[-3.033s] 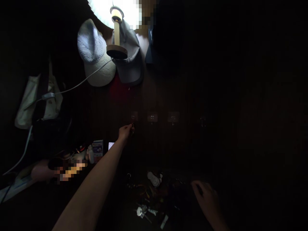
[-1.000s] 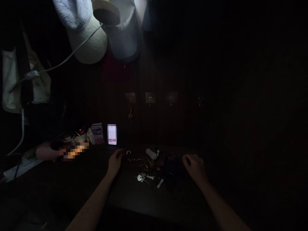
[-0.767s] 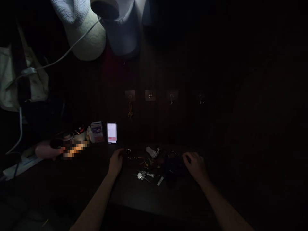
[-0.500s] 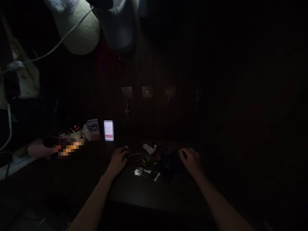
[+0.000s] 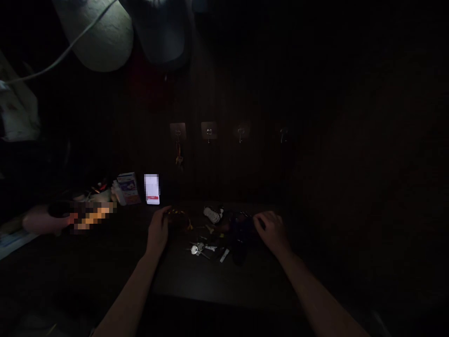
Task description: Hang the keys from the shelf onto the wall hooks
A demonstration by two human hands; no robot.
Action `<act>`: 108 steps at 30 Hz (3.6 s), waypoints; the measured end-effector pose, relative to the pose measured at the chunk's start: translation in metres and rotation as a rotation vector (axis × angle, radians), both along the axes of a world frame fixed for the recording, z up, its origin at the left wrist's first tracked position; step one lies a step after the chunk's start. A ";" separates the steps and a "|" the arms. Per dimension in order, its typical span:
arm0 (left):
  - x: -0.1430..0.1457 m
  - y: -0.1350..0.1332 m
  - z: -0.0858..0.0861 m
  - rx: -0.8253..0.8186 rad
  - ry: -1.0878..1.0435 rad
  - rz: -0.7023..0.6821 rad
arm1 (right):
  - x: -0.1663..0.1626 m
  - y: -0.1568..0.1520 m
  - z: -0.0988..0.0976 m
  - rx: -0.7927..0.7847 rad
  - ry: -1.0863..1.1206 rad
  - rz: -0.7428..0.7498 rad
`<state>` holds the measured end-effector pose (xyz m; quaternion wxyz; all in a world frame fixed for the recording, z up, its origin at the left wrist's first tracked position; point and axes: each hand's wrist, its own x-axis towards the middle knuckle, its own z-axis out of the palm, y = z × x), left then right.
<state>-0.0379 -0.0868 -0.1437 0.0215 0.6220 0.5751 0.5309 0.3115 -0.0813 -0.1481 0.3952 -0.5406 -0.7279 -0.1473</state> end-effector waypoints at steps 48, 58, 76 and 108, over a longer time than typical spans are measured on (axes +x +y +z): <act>0.130 0.004 0.029 -0.186 0.754 -0.497 | -0.015 -0.008 -0.002 -0.110 -0.048 0.040; 0.131 0.017 0.038 -0.419 0.261 -0.525 | -0.014 -0.006 -0.003 -0.145 -0.037 -0.010; 0.104 0.026 0.115 -0.385 -0.563 -0.591 | -0.013 -0.009 -0.001 -0.076 0.002 0.017; 0.026 0.084 0.186 -0.066 -0.465 -0.303 | -0.008 0.001 -0.009 -0.021 -0.040 0.043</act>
